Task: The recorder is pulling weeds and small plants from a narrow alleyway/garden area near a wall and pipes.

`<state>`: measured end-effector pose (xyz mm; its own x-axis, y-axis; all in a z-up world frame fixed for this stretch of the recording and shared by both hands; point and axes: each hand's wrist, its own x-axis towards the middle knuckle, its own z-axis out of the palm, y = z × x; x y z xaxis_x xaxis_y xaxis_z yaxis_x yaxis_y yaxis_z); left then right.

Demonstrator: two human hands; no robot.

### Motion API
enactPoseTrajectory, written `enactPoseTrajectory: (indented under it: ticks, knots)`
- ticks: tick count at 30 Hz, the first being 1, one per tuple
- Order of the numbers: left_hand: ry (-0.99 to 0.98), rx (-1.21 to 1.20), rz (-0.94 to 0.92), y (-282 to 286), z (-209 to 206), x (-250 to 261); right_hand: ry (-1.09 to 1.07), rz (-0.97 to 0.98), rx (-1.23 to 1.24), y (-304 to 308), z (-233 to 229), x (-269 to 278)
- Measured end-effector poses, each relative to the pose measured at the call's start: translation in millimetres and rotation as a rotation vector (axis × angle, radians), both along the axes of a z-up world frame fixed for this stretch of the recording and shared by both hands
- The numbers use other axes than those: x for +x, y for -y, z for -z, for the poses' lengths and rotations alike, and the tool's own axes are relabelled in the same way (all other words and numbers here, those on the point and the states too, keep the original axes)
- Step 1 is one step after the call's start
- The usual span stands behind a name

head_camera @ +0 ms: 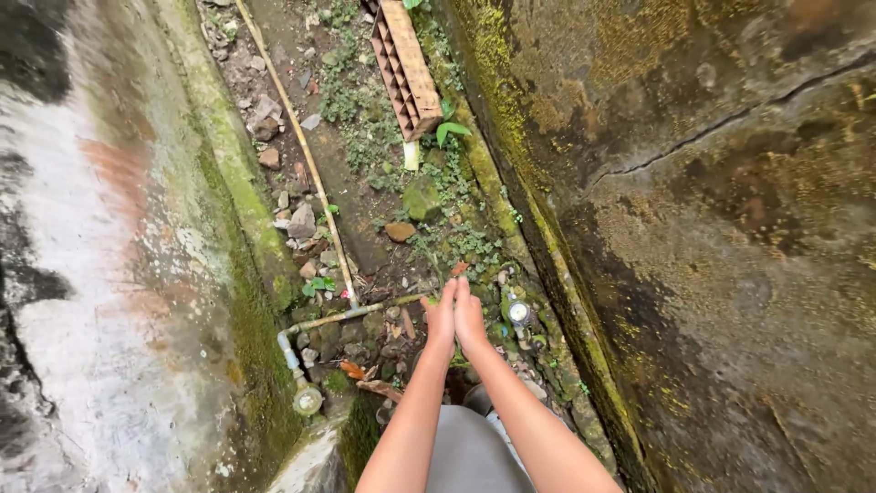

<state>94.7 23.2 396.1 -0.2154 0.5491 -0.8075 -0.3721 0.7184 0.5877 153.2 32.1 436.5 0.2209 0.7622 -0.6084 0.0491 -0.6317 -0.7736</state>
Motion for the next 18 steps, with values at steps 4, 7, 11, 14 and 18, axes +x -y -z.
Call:
enactPoseTrajectory:
  ticks: [4,7,11,14,18]
  knots:
    - [0.03,-0.024,0.063,-4,-15,-5,0.005,-0.004,0.026,-1,-4,2]
    - [-0.003,-0.027,0.144,-8,-13,-8,0.225,-0.125,0.111,0,16,9]
    - [-0.086,0.099,0.149,-25,-9,-19,0.302,-0.182,0.21,-11,-9,14]
    - [-0.051,0.08,0.158,-49,-44,-37,0.064,-0.034,0.147,-26,-51,22]
    - [0.19,0.048,0.054,-77,-72,-59,-0.303,0.226,-0.039,-36,-79,47]
